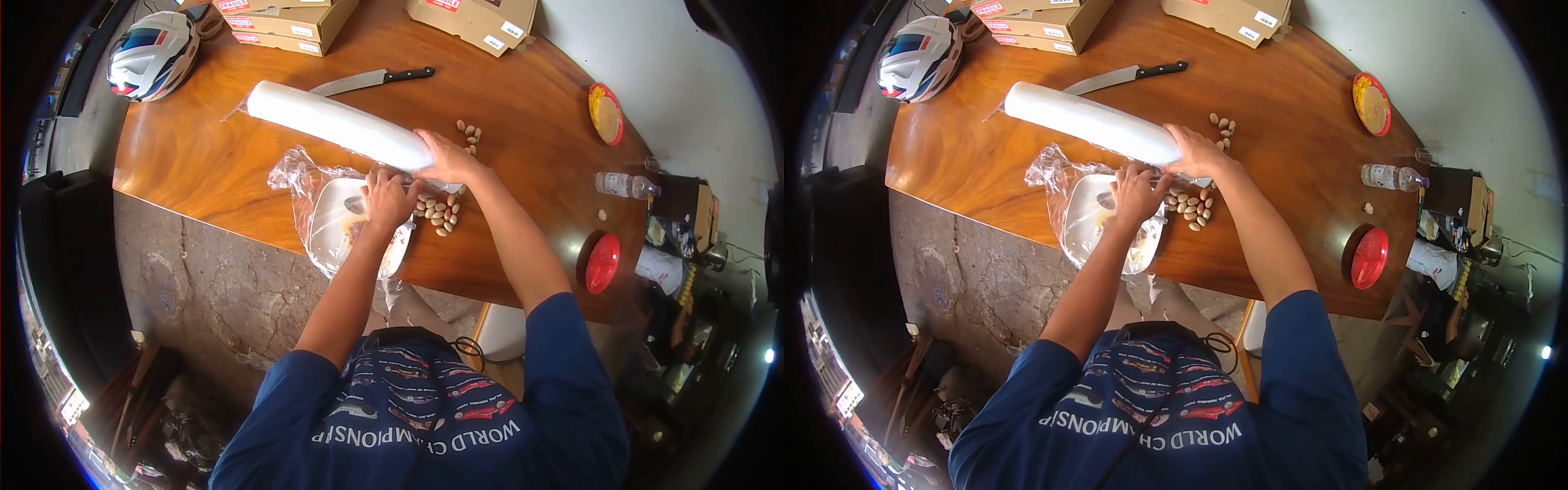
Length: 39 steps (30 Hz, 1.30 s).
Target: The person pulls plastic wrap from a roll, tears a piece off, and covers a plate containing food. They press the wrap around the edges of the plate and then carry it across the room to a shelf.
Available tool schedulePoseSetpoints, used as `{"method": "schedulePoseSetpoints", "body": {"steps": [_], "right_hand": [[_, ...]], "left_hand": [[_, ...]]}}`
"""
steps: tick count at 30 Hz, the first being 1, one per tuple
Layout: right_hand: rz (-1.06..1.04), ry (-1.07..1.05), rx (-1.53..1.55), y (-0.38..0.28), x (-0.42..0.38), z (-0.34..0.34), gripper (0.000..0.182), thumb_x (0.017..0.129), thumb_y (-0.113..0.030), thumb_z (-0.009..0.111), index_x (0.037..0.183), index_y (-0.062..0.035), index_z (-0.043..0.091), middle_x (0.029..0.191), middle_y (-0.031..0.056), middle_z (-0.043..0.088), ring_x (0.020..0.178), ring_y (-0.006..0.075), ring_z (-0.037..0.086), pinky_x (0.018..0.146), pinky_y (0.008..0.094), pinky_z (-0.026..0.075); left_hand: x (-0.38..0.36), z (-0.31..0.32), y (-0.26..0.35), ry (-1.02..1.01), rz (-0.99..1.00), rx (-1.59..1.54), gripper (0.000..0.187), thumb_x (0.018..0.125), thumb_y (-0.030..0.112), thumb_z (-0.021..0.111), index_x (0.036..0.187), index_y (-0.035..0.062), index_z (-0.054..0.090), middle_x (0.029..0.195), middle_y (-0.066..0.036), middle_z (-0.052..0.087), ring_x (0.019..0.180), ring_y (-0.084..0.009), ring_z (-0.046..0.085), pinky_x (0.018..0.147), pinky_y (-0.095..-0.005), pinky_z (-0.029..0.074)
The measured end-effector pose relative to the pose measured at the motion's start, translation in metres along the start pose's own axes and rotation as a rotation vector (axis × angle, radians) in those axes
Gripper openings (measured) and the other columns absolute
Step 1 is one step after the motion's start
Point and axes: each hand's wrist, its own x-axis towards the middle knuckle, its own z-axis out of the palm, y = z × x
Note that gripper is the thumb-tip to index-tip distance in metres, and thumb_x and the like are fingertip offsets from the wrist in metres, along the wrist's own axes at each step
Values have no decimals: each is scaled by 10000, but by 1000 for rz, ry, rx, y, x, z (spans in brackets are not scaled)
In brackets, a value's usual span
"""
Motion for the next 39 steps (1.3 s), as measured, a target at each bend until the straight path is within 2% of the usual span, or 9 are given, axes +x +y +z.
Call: {"method": "schedulePoseSetpoints", "body": {"steps": [2, 3, 6, 9, 15, 24, 29, 32, 39], "right_hand": [[-91, 22, 34, 11, 1, 5, 1062, 784, -346, 894, 1639, -46, 340, 1636, 219, 455, 1477, 376, 498, 1202, 453, 450], [-92, 19, 35, 13, 0, 7, 1062, 784, -346, 894, 1639, -46, 340, 1636, 219, 455, 1477, 376, 498, 1202, 453, 450], [-124, 21, 24, 8, -10, 4, 1066, 778, -341, 883, 1642, -44, 334, 1628, 239, 452, 1465, 379, 509, 1200, 454, 454], [41, -26, -60, -8, -12, 2, 1091, 755, -350, 893, 1642, -47, 334, 1620, 231, 467, 1460, 381, 515, 1195, 453, 461], [-8, 21, -15, 0, -11, 3, 1092, 721, -340, 897, 1633, -54, 369, 1605, 208, 499, 1465, 359, 514, 1200, 434, 462], [-11, 28, 54, 0, -11, -8, 1064, 720, -331, 876, 1629, -59, 396, 1620, 182, 496, 1478, 324, 507, 1221, 401, 444], [-21, 97, -233, -2, -15, 6, 1184, 696, -470, 950, 1636, -77, 347, 1587, 189, 519, 1439, 375, 536, 1169, 475, 481], [31, 55, -182, -6, -12, 7, 1169, 697, -522, 956, 1614, -110, 361, 1541, 184, 548, 1384, 400, 570, 1113, 508, 514], [56, 176, -323, -13, -15, 13, 1054, 755, -432, 946, 1599, -177, 368, 1465, 146, 580, 1301, 380, 619, 1069, 504, 533]], "left_hand": [[5, 6, 0, -171, -37, 7, 461, 964, 496, 725, 1106, 64, 798, 1290, -148, 705, 1299, -372, 537, 1099, -587, 381], [5, 10, -2, -78, 12, -24, 325, 952, 402, 725, 1073, 113, 811, 1133, -123, 760, 1225, -366, 581, 1047, -586, 398], [3, 16, -7, -53, 58, 23, 216, 934, 296, 700, 1045, 153, 818, 1081, -98, 780, 1193, -355, 610, 1022, -573, 397], [1, 14, -10, -57, 16, 10, 200, 931, 251, 665, 1010, 160, 824, 1053, -93, 796, 1182, -347, 628, 1038, -553, 382], [9, 6, 2, -76, -64, -1, 239, 955, 334, 702, 983, 129, 822, 971, -115, 802, 1117, -343, 666, 1061, -539, 362], [7, 3, -2, -107, 46, -54, 248, 960, 332, 701, 958, 121, 832, 983, -125, 796, 1082, -345, 669, 1065, -526, 364], [9, 2, 0, -93, 35, -78, 241, 972, 307, 680, 965, 118, 830, 1010, -123, 797, 1083, -348, 669, 1066, -526, 371], [8, 8, -1, -84, 33, -59, 227, 981, 274, 660, 979, 126, 831, 1042, -115, 797, 1077, -347, 670, 1053, -528, 381], [-9, 6, -6, -55, 233, -163, 164, 960, 223, 653, 910, 132, 780, 978, -77, 774, 1035, -312, 680, 971, -493, 429]]}}
